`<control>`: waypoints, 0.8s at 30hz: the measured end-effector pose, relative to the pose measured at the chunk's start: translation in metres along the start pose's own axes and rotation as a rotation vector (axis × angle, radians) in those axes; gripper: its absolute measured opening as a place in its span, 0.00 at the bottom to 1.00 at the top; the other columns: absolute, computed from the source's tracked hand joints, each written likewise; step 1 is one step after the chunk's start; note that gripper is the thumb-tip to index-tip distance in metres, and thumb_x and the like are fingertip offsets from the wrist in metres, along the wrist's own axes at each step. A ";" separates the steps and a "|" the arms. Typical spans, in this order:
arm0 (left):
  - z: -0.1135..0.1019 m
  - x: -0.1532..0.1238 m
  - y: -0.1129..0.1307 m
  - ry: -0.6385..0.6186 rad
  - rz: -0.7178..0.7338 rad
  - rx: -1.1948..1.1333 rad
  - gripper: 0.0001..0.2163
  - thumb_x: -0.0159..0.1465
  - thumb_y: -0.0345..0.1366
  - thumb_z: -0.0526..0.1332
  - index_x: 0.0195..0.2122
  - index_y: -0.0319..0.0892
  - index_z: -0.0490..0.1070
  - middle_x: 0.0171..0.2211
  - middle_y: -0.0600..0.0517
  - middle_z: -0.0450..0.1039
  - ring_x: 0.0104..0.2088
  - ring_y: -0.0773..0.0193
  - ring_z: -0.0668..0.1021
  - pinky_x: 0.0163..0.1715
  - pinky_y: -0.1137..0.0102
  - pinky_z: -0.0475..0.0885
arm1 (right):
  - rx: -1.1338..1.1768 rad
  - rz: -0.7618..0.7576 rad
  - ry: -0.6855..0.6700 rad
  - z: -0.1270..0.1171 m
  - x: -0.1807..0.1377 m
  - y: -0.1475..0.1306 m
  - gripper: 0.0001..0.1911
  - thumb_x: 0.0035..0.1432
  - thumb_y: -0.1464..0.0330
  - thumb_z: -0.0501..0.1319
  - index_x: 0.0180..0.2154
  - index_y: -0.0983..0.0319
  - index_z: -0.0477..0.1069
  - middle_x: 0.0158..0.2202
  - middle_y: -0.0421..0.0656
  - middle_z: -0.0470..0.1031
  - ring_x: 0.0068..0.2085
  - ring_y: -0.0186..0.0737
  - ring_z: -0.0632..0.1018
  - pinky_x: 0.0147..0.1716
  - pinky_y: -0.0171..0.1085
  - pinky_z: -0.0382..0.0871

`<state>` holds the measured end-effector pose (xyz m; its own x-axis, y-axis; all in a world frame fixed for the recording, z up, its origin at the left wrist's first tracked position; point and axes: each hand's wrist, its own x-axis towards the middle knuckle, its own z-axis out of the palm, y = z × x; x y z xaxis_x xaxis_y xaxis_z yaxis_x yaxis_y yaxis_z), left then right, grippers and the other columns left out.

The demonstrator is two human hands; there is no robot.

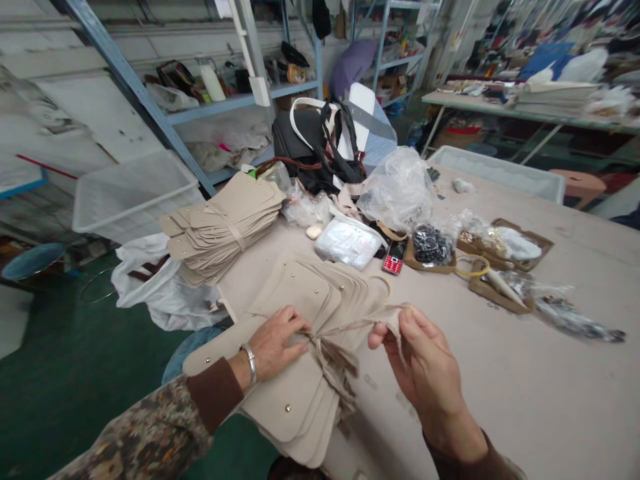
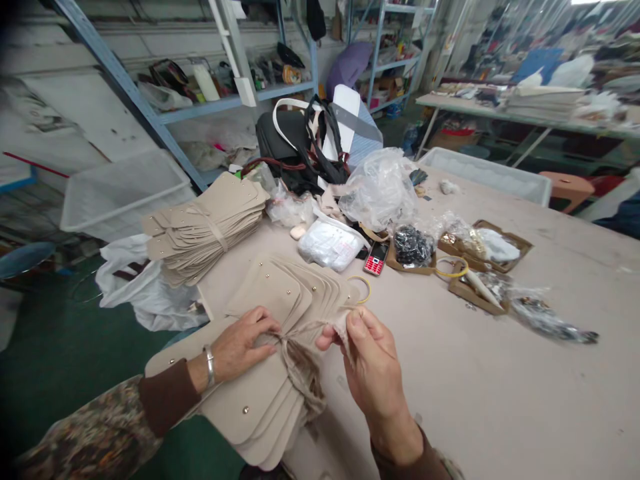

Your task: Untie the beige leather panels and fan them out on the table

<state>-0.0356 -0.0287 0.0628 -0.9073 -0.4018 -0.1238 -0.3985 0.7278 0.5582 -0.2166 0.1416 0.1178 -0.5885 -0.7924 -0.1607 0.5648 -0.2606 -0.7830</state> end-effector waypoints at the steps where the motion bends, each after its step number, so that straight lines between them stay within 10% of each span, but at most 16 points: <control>1: 0.000 0.000 -0.001 0.006 -0.003 -0.008 0.12 0.57 0.29 0.66 0.41 0.44 0.71 0.42 0.51 0.64 0.45 0.59 0.70 0.47 0.65 0.65 | -0.002 -0.030 -0.027 0.006 0.000 -0.003 0.15 0.56 0.59 0.66 0.26 0.63 0.70 0.24 0.41 0.76 0.26 0.33 0.77 0.29 0.30 0.71; 7: -0.001 0.003 -0.005 0.038 -0.028 -0.048 0.03 0.64 0.34 0.60 0.37 0.45 0.72 0.40 0.52 0.65 0.43 0.60 0.71 0.45 0.66 0.65 | -0.235 -0.028 -0.137 0.010 0.017 0.007 0.12 0.61 0.58 0.60 0.39 0.61 0.70 0.37 0.43 0.78 0.36 0.37 0.79 0.38 0.35 0.73; 10: 0.000 0.007 -0.007 0.038 -0.041 -0.058 0.06 0.66 0.35 0.56 0.34 0.45 0.72 0.38 0.52 0.66 0.42 0.61 0.71 0.42 0.66 0.66 | -0.701 0.036 -0.244 0.005 0.016 0.029 0.21 0.55 0.61 0.66 0.48 0.59 0.65 0.42 0.45 0.77 0.38 0.41 0.79 0.36 0.38 0.72; 16: 0.001 0.011 -0.008 0.017 -0.069 -0.058 0.04 0.61 0.37 0.61 0.35 0.46 0.73 0.39 0.52 0.67 0.42 0.60 0.71 0.41 0.66 0.66 | -1.693 0.007 -0.380 0.005 -0.008 0.076 0.10 0.59 0.62 0.61 0.36 0.64 0.71 0.34 0.52 0.78 0.35 0.49 0.78 0.32 0.39 0.66; 24: 0.002 0.010 -0.012 -0.009 -0.038 -0.095 0.04 0.62 0.38 0.61 0.36 0.46 0.73 0.39 0.52 0.66 0.41 0.60 0.70 0.43 0.65 0.66 | -0.747 0.349 -0.583 -0.003 0.000 0.077 0.28 0.61 0.48 0.49 0.17 0.59 0.54 0.13 0.34 0.56 0.16 0.29 0.57 0.17 0.30 0.49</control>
<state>-0.0397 -0.0405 0.0532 -0.8932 -0.4225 -0.1536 -0.4183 0.6560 0.6283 -0.1743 0.1232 0.0555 0.0284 -0.9564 -0.2906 0.0266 0.2914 -0.9562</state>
